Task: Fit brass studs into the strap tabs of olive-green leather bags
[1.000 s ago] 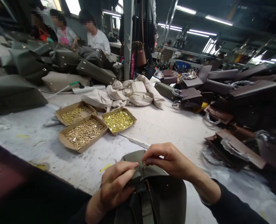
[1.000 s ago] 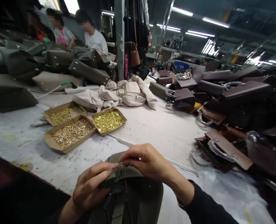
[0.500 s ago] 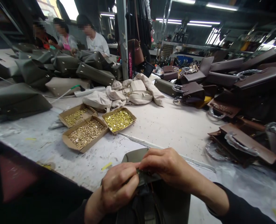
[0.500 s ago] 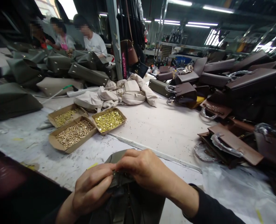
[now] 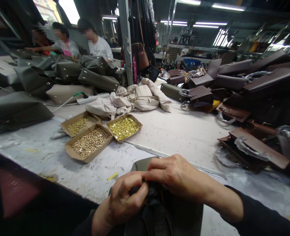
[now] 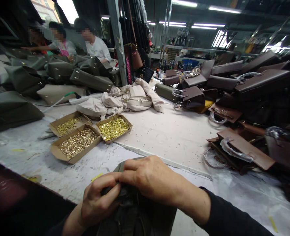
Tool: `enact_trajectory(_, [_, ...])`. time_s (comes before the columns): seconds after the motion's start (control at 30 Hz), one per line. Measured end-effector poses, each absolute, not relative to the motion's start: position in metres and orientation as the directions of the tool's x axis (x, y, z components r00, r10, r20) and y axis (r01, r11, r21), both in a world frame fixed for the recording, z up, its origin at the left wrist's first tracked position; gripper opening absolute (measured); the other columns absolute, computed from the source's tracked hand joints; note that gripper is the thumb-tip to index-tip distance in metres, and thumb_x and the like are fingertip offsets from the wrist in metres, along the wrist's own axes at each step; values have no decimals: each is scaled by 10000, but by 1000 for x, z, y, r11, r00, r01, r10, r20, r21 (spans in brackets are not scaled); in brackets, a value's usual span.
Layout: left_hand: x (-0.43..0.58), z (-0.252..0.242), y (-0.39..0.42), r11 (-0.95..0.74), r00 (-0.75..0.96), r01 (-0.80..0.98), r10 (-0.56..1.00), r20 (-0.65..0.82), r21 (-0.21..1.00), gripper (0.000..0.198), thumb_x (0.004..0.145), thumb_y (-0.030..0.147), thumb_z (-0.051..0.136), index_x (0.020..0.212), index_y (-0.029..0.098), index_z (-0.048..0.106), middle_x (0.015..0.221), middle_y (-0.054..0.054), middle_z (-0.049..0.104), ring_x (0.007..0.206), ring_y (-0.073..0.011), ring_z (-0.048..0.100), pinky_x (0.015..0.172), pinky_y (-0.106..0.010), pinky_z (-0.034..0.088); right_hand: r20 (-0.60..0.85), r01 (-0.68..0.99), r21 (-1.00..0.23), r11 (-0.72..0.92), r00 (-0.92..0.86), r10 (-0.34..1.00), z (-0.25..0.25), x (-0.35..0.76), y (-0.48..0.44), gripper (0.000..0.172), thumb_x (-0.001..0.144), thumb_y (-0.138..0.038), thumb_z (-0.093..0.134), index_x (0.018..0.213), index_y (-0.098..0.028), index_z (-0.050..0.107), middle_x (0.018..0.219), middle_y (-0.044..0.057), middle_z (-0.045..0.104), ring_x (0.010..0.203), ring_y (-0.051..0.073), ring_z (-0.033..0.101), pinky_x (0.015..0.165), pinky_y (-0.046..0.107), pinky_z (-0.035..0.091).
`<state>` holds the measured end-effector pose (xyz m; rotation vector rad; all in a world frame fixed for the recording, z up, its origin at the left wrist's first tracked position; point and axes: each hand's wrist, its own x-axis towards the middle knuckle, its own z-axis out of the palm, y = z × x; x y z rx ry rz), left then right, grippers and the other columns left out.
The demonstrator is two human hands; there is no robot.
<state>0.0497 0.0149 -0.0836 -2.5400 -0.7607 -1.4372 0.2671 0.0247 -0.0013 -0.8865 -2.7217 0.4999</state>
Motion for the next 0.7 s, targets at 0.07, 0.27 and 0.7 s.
enact_trajectory(0.07, [50, -83, 15, -874, 425, 473, 338, 840, 112, 110, 933, 135, 550, 879, 168, 639, 814, -23, 651, 786, -162, 733, 748, -234, 658, 100, 526, -346, 777, -803, 587, 0, 266, 24, 297, 1003, -166, 622, 1287, -256, 634, 1002, 18, 679, 810, 150, 638, 654, 239, 428])
enact_trajectory(0.27, [51, -82, 14, -871, 425, 482, 332, 842, 100, 96, 922, 96, 544, 904, 162, 610, 841, -16, 605, 782, -146, 718, 728, -215, 650, 146, 438, -658, 612, -723, 675, -10, 266, 28, 314, 963, -52, 620, 1184, -253, 718, 974, 5, 685, 826, 128, 646, 711, 205, 445])
enact_trajectory(0.7, [42, -102, 13, -886, 442, 435, 366, 819, 161, 80, 921, 163, 613, 995, 146, 638, 980, -67, 626, 892, -180, 710, 733, -256, 645, 126, 344, -791, 506, -718, 685, -12, 266, 31, 265, 930, -15, 655, 1073, -212, 759, 968, -2, 673, 826, 105, 627, 738, 187, 447])
